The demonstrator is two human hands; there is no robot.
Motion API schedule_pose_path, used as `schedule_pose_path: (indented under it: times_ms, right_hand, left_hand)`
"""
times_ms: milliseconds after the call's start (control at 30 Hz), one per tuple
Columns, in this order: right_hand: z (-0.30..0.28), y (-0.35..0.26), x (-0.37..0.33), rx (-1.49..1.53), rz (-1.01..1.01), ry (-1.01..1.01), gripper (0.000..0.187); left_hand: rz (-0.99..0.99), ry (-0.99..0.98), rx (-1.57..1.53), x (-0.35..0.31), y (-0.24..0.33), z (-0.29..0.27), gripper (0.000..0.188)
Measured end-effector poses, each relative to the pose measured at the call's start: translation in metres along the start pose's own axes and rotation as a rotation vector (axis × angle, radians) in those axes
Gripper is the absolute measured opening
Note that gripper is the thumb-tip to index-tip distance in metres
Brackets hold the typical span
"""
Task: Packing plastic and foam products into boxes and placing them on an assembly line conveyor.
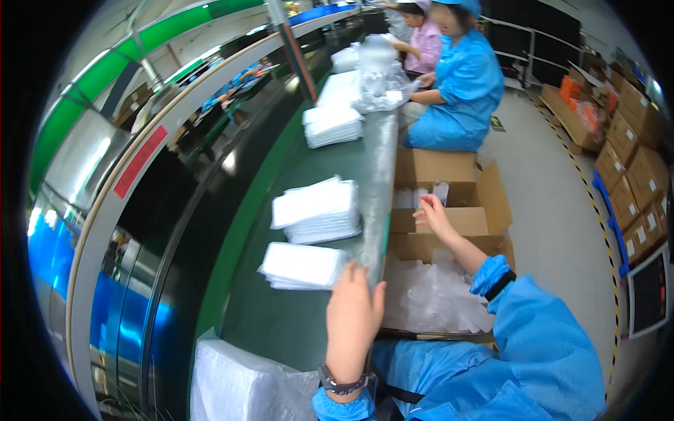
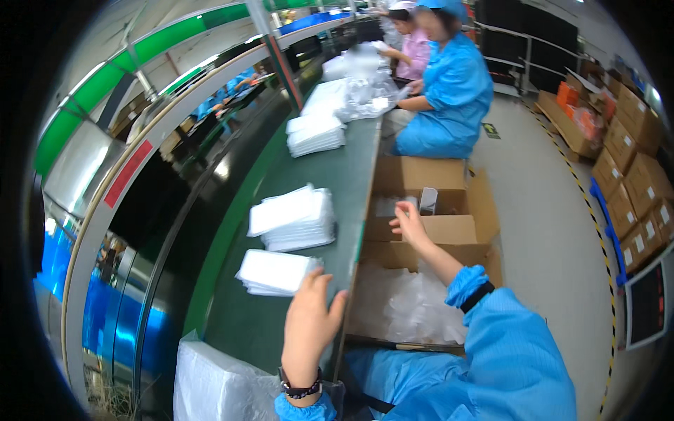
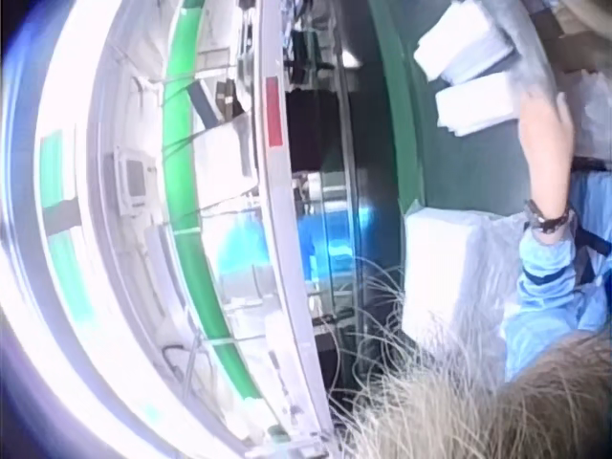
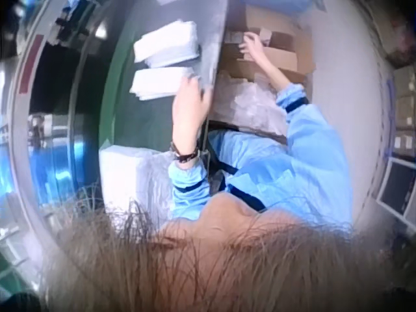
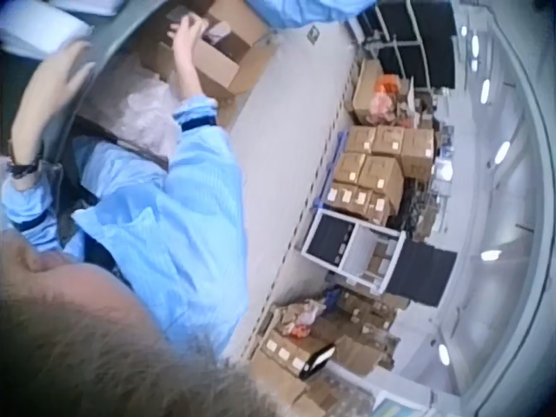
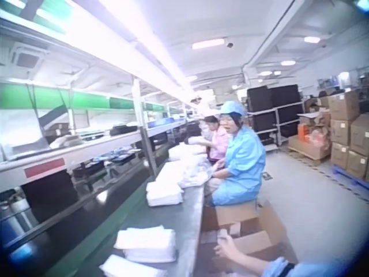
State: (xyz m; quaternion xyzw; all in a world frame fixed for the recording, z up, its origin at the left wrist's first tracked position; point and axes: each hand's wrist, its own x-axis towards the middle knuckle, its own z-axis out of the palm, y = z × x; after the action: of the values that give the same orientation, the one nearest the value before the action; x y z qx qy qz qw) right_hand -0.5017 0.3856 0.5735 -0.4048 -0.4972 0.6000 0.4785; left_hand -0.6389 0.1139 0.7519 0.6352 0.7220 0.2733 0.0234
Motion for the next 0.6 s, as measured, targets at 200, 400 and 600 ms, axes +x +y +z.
schedule_pose_path:
  times_ms: [200,400,600]
  right_hand:
    - [0.145,-0.106,-0.070,-0.425,-0.622,-0.487,0.031]
    - [0.190,-0.082,-0.114,-1.033,-0.809,-0.580,0.065]
    - [0.198,-0.091,-0.129,-0.479,-0.687,-0.516,0.039]
  left_hand:
    - [-0.071,-0.521,0.017,-0.016,-0.013,0.012,0.031]
    - [0.026,-0.397,-0.074,-0.024,-0.011,0.013,0.034]
    - [-0.045,-0.373,-0.043,-0.021,-0.022,0.020,0.034]
